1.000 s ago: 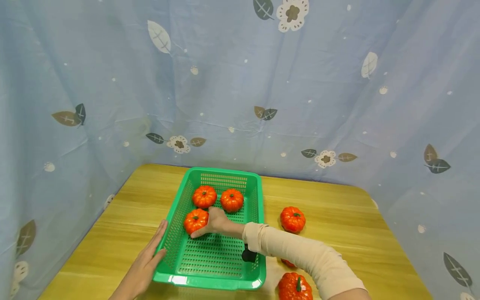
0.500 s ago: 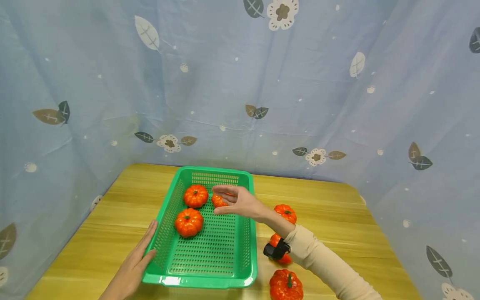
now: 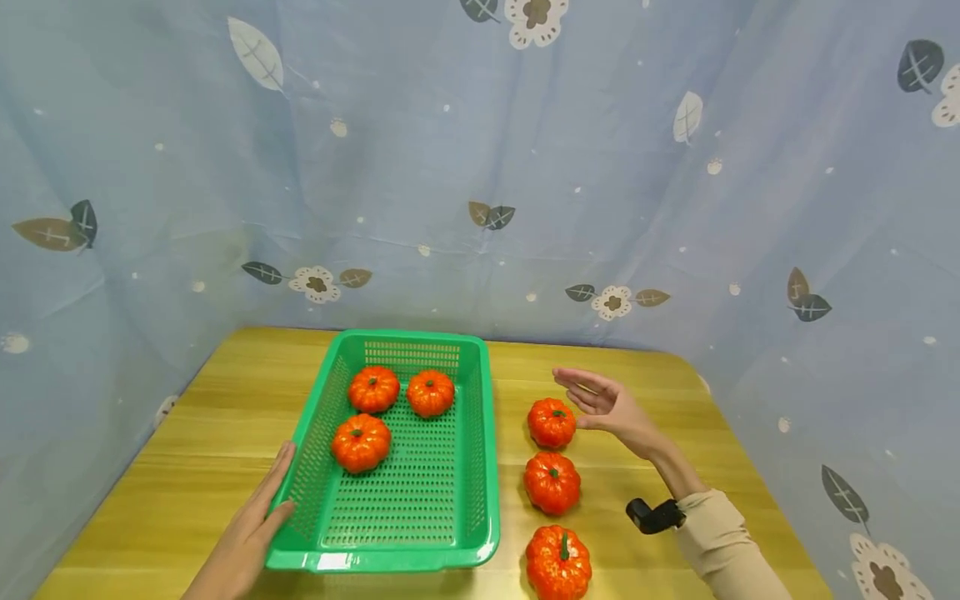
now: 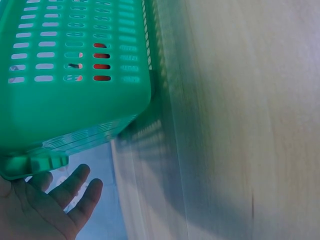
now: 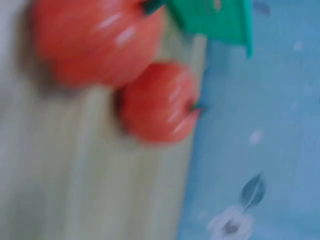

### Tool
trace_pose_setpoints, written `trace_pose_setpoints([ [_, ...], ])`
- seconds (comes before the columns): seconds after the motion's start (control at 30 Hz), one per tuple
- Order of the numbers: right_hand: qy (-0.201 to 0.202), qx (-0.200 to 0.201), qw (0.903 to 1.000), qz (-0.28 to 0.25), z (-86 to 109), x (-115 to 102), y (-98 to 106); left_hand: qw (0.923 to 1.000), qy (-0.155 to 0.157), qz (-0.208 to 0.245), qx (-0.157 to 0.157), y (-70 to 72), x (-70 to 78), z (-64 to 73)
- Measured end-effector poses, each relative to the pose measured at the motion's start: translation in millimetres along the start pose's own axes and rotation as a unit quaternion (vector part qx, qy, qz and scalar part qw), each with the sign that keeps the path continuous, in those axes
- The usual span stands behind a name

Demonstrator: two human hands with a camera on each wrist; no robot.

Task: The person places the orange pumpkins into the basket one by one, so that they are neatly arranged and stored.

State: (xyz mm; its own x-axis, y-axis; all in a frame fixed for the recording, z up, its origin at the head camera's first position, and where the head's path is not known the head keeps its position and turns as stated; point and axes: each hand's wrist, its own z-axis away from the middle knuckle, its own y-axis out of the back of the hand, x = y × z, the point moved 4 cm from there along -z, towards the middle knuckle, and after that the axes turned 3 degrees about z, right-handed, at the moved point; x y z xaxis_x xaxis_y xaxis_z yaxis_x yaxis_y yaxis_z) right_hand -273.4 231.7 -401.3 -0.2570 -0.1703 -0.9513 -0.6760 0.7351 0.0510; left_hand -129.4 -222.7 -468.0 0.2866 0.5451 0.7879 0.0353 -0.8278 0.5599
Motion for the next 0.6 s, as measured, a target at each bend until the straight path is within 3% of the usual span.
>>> trace_pose_setpoints([
  [0.1, -0.017, 0.026, 0.9995, -0.005, 31.3, 9.0, 12.1, 1.0000, -0.001, 0.002, -0.004, 0.5, -2.2, -1.4],
  [0.23, -0.034, 0.038, 0.9986, -0.010, 63.2, 20.0, 12.3, 0.9999, 0.010, 0.005, -0.008, 2.2, -4.3, -1.8],
  [0.43, -0.062, 0.024, 0.9965, -0.050, 101.2, 32.7, -18.7, 0.9998, 0.012, 0.007, -0.014, 2.3, -6.7, -3.6],
  [0.6, -0.068, -0.007, 0.9957, -0.063, 123.3, 35.9, -52.3, 0.9998, -0.015, -0.004, -0.008, 0.2, -6.4, -4.1],
])
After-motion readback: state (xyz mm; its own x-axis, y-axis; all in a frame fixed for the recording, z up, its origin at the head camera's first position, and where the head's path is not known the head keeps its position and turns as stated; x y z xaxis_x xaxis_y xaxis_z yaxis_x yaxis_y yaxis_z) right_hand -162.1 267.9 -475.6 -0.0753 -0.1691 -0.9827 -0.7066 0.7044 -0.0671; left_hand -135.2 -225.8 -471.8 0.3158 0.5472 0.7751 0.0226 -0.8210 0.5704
